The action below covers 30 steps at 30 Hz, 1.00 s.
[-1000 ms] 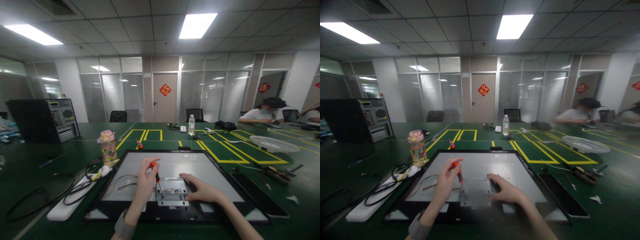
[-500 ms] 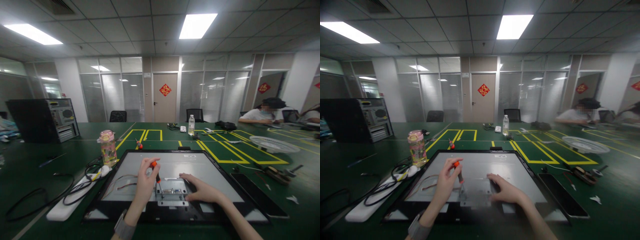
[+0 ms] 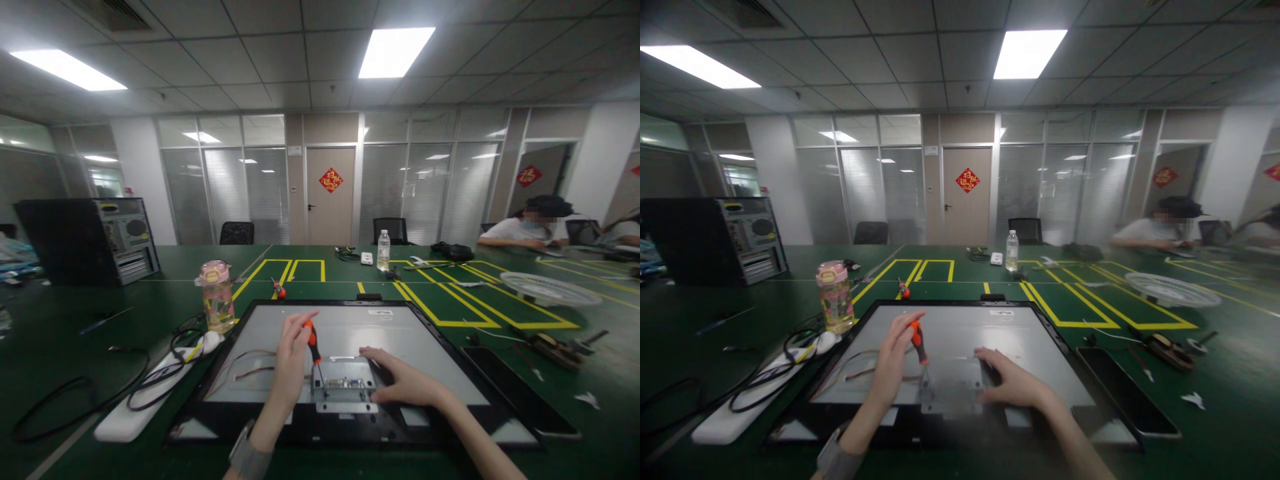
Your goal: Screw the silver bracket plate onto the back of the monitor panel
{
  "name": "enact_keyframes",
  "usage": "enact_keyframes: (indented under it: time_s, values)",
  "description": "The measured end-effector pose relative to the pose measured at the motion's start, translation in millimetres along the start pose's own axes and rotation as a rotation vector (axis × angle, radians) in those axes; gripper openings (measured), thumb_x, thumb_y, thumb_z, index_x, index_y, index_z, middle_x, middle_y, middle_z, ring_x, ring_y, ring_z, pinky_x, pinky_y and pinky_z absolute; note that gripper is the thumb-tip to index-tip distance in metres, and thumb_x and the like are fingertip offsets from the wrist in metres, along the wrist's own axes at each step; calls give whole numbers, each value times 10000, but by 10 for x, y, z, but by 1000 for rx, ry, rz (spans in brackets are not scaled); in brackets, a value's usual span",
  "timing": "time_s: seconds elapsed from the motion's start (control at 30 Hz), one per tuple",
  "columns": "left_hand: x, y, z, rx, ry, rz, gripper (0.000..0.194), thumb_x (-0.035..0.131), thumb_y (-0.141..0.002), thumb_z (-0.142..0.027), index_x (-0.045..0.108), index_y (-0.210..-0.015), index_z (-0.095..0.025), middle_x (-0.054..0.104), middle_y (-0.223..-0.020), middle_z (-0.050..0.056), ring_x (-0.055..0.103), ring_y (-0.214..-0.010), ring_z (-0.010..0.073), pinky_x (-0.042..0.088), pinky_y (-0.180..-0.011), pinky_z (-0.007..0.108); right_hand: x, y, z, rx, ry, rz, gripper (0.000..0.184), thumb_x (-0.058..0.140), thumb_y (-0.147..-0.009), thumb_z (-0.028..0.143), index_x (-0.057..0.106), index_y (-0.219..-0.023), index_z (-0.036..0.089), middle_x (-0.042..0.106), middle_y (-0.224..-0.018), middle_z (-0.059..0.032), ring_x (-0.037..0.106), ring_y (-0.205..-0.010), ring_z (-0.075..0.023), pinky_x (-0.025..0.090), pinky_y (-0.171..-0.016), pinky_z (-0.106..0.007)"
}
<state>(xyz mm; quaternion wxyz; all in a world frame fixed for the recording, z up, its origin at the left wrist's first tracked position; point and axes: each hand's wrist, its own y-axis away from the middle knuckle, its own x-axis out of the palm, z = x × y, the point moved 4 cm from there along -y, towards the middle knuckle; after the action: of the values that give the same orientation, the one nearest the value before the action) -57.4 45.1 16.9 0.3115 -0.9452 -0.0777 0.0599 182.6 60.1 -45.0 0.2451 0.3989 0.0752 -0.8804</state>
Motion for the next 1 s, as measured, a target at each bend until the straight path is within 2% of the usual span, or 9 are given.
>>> enact_keyframes:
  time_s: [0.13,0.23,0.37,0.5,0.57,0.67,0.77,0.83,1.0]
  values:
    - [14,6,18,-82,112,32,361,430,-882,-362,612,-1131,-175,634,-1058,93,546,-1094,237,385,-954,360,-3,-8,-7,11,-6,3,871,731,-647,404,373,-1392,126,292,-1497,-141,245,-1377,-293,147,-1151,-396]
    - [22,15,57,-88,73,34,348,518,-843,-379,619,-1102,-170,649,-918,75,606,-953,231,444,-867,346,-4,-14,-17,20,-8,1,873,735,-642,406,374,-1392,142,288,-1500,-132,232,-1382,-294,147,-1151,-397]
    - [6,20,20,-17,-20,-1,250,604,-784,-363,670,-950,-188,567,-803,18,609,-757,187,475,-769,316,-1,-11,-20,22,-8,1,872,734,-640,408,373,-1394,162,289,-1502,-123,232,-1381,-298,148,-1150,-408]
    - [5,13,-71,-10,41,24,303,457,-867,-349,678,-996,-188,603,-1019,70,581,-981,215,432,-880,321,-4,-6,-21,4,-9,-10,871,738,-635,423,383,-1389,171,299,-1497,-123,253,-1373,-299,172,-1143,-408]
    - [8,12,-85,-22,69,28,319,443,-871,-346,671,-1020,-179,622,-1034,75,560,-1037,221,409,-918,325,-4,-8,-29,-8,-13,-10,872,740,-631,431,391,-1385,167,305,-1494,-126,262,-1369,-302,182,-1141,-408]
    - [14,17,-44,-46,58,19,308,511,-846,-366,659,-1028,-166,635,-893,64,600,-904,212,456,-822,311,-3,-17,-48,-25,-19,-14,869,740,-627,444,396,-1383,187,310,-1494,-115,269,-1366,-309,183,-1139,-419]
    - [3,22,-13,10,-9,-25,226,593,-799,-370,667,-889,-176,549,-770,13,596,-722,174,474,-702,283,-1,-24,-62,-26,-16,-20,863,738,-630,440,398,-1382,184,312,-1493,-117,273,-1364,-310,182,-1137,-420]
    - [-5,22,-11,41,-41,-49,199,616,-783,-374,656,-811,-181,492,-744,-9,578,-664,154,469,-655,268,2,-25,-60,-24,-12,-19,865,737,-633,432,394,-1383,172,308,-1493,-124,272,-1365,-304,179,-1139,-413]
    - [3,19,-34,46,-42,-43,218,608,-791,-390,644,-799,-176,466,-737,-17,554,-613,133,450,-612,252,4,-21,-46,-22,-6,-20,867,737,-634,424,395,-1381,148,304,-1493,-135,273,-1366,-293,173,-1142,-407]
